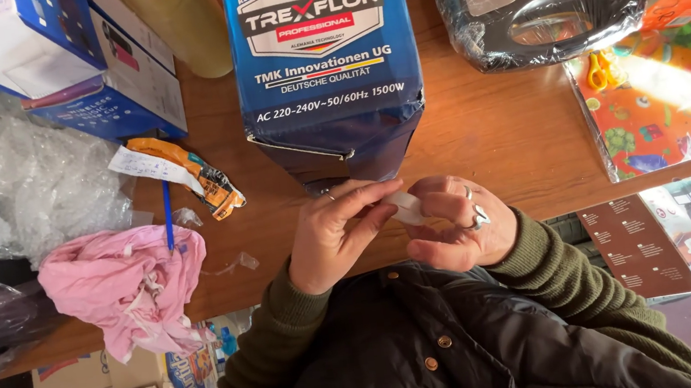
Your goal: The person is putting an appliance into a box and sealing it with tape.
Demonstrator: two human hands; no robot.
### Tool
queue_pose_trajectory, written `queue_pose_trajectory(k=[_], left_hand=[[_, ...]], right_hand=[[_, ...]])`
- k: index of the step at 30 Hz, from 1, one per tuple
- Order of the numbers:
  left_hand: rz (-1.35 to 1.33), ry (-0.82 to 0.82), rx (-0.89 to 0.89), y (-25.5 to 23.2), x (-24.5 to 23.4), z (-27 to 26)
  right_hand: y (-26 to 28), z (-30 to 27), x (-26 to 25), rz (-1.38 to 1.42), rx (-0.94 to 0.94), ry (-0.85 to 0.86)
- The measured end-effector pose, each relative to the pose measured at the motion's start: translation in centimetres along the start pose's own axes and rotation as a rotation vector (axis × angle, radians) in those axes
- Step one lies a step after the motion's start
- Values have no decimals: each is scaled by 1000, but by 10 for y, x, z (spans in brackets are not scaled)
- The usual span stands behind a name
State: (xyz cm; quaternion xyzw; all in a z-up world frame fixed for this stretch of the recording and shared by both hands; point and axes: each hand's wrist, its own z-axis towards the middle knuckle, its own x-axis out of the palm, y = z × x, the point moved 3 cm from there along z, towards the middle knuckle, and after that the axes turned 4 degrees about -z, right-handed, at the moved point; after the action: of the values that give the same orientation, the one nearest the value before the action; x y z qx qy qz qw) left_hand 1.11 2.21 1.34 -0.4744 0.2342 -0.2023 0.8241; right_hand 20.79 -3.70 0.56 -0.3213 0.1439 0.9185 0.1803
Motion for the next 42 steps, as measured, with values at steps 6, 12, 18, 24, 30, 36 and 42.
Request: queue_pose_trajectory(k=[6, 12, 18, 24, 30, 36, 42], left_hand=[[-15, 1, -32, 5, -1, 5], [-88, -26, -99, 19, -2, -1], [-179, -62, -121, 27, -1, -11], [-418, -114, -146, 41, 2, -23], [-529, -100, -237, 43, -1, -16], [-469, 72, -195, 18, -2, 0], [-11, -57, -120, 8, -2, 5]], right_hand=[[-6, -5, 5, 6, -11, -34], [-10, -13, 12, 5, -6, 2], [-8, -1, 6, 9, -52, -27], [-3, -1, 7, 95, 206, -103], [-18, -9, 13, 154, 572, -82], [-16, 3, 4, -62, 486, 20], [-8, 29, -6, -308, 251, 100]])
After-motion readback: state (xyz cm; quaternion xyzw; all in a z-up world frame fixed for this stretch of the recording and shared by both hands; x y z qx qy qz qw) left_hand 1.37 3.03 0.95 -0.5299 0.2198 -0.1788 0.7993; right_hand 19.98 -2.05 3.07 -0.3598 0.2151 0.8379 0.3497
